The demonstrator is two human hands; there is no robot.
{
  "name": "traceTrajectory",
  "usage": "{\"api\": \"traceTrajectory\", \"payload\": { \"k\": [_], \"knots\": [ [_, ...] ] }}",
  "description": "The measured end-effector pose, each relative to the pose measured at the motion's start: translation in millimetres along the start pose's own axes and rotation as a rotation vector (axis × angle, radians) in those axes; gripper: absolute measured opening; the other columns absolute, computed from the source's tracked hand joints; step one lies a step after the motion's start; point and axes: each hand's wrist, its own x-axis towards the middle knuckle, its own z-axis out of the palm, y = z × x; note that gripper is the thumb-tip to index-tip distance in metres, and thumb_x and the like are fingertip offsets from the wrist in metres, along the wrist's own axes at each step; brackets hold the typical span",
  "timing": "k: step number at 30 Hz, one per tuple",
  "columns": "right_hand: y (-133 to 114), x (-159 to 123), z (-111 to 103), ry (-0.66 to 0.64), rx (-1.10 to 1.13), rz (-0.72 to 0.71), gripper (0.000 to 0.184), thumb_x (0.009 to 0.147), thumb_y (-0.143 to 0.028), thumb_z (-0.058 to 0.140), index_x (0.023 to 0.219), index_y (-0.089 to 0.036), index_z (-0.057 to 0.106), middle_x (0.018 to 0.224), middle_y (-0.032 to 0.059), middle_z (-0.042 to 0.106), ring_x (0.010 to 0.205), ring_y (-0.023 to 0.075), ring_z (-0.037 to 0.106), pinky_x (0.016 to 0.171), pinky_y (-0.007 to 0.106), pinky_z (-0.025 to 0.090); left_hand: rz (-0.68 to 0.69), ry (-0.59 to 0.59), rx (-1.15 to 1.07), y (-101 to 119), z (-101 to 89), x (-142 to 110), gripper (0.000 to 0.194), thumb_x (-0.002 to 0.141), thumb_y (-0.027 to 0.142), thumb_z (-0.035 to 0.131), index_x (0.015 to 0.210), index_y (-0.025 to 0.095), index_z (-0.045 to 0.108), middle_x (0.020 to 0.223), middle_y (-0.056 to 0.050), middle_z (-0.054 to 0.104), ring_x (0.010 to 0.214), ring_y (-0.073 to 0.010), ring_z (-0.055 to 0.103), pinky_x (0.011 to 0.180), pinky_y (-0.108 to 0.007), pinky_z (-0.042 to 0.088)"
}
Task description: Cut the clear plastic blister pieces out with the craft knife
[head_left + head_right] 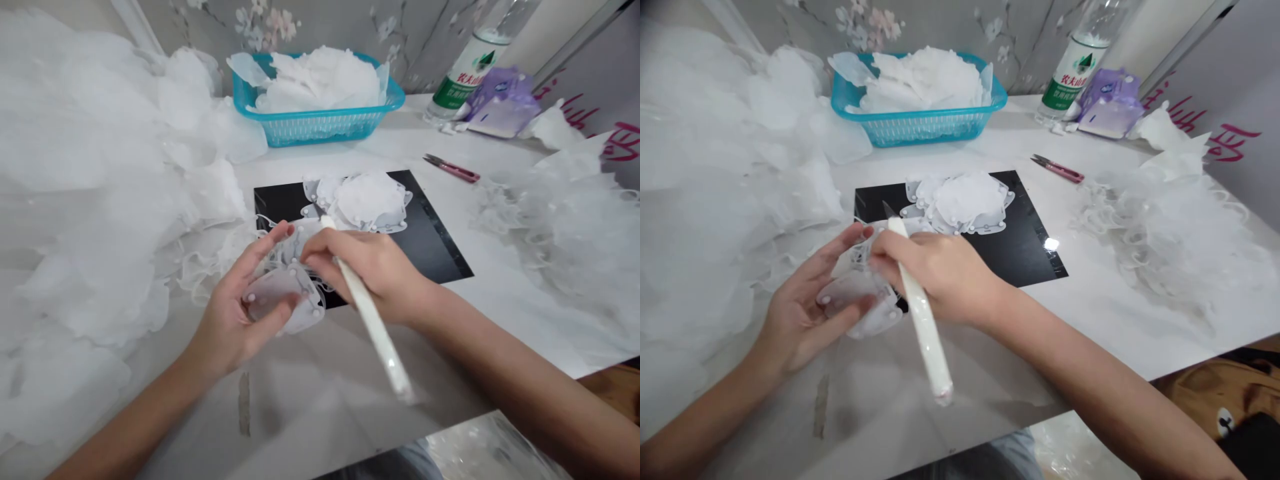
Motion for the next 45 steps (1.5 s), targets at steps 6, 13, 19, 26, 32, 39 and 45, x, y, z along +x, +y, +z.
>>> {"api": "traceTrajectory", "payload": {
  "k": [6, 13, 19, 26, 32, 39, 45],
  "knots": [
    [-5, -4, 8, 0.049, 0.256, 0.025, 0.021, 0.084, -0.017, 0.056, 0.078, -0.022, 0.037, 0.081, -0.0004, 0.063, 0.068, 0.0106, 0.059, 0.059, 0.023, 0.046, -0.032, -0.011, -0.074, -4, -4.6, 2, 0.060, 0.080, 0.029, 0.068, 0.133, 0.046, 0.046, 0.140, 0.006, 0.051, 0.086, -0.0122, 0.066, 0.065, -0.018, 0.053],
    [37, 9, -26, 0.746, 0.198, 0.384, 0.032, 0.075, -0.017, 0.066, 0.076, -0.025, 0.035, 0.076, 0.0021, 0.057, 0.068, 0.0149, 0.056, 0.060, 0.030, 0.047, -0.125, 0.168, -0.092, -3, -5.4, 9, 0.040, 0.081, 0.033, 0.066, 0.121, 0.030, 0.063, 0.135, -0.002, 0.056, 0.068, -0.0088, 0.062, 0.054, -0.020, 0.050],
    [61, 6, -22, 0.790, -0.128, 0.351, 0.037, 0.072, -0.022, 0.066, 0.087, -0.025, 0.032, 0.111, 0.0106, 0.053, 0.116, 0.0290, 0.051, 0.089, 0.052, 0.043, -0.173, 0.192, -0.085, -3, -5.0, 11, 0.034, 0.081, 0.028, 0.066, 0.115, 0.032, 0.066, 0.125, 0.003, 0.062, 0.069, -0.0064, 0.060, 0.057, -0.017, 0.048],
    [33, 5, 15, 0.456, 0.222, 0.305, 0.040, 0.073, -0.026, 0.069, 0.086, -0.023, 0.032, 0.110, 0.0108, 0.059, 0.107, 0.0232, 0.057, 0.089, 0.040, 0.044, -0.151, 0.245, -0.144, -5, -6.1, 10, 0.036, 0.080, 0.024, 0.065, 0.115, 0.031, 0.066, 0.124, 0.001, 0.061, 0.064, -0.0063, 0.058, 0.056, -0.019, 0.048],
    [25, 4, 22, 0.331, 0.479, 0.350, 0.031, 0.075, -0.020, 0.064, 0.078, -0.022, 0.033, 0.090, 0.0019, 0.060, 0.061, 0.0097, 0.052, 0.062, 0.028, 0.044, -0.116, 0.271, -0.107, -8, -3.9, 12, 0.040, 0.079, 0.027, 0.068, 0.118, 0.031, 0.062, 0.129, 0.000, 0.058, 0.063, -0.0049, 0.059, 0.054, -0.017, 0.048],
    [11, 8, 7, 0.403, 0.704, 0.392, 0.033, 0.077, -0.018, 0.065, 0.075, -0.022, 0.032, 0.088, -0.0016, 0.058, 0.055, 0.0042, 0.047, 0.052, 0.020, 0.043, -0.179, 0.042, -0.078, -7, -6.5, 16, 0.043, 0.071, 0.036, 0.076, 0.111, 0.024, 0.063, 0.088, 0.000, 0.065, 0.062, -0.0083, 0.056, 0.052, -0.017, 0.043],
    [10, 8, 8, 0.401, 0.694, 0.453, 0.032, 0.074, -0.013, 0.065, 0.075, -0.022, 0.034, 0.084, -0.0021, 0.060, 0.053, 0.0030, 0.050, 0.049, 0.018, 0.044, -0.146, -0.056, 0.012, -5, -9.1, 14, 0.023, 0.078, 0.040, 0.068, 0.077, 0.018, 0.067, 0.065, 0.002, 0.055, 0.059, -0.0082, 0.048, 0.052, -0.018, 0.036]
  ]
}}
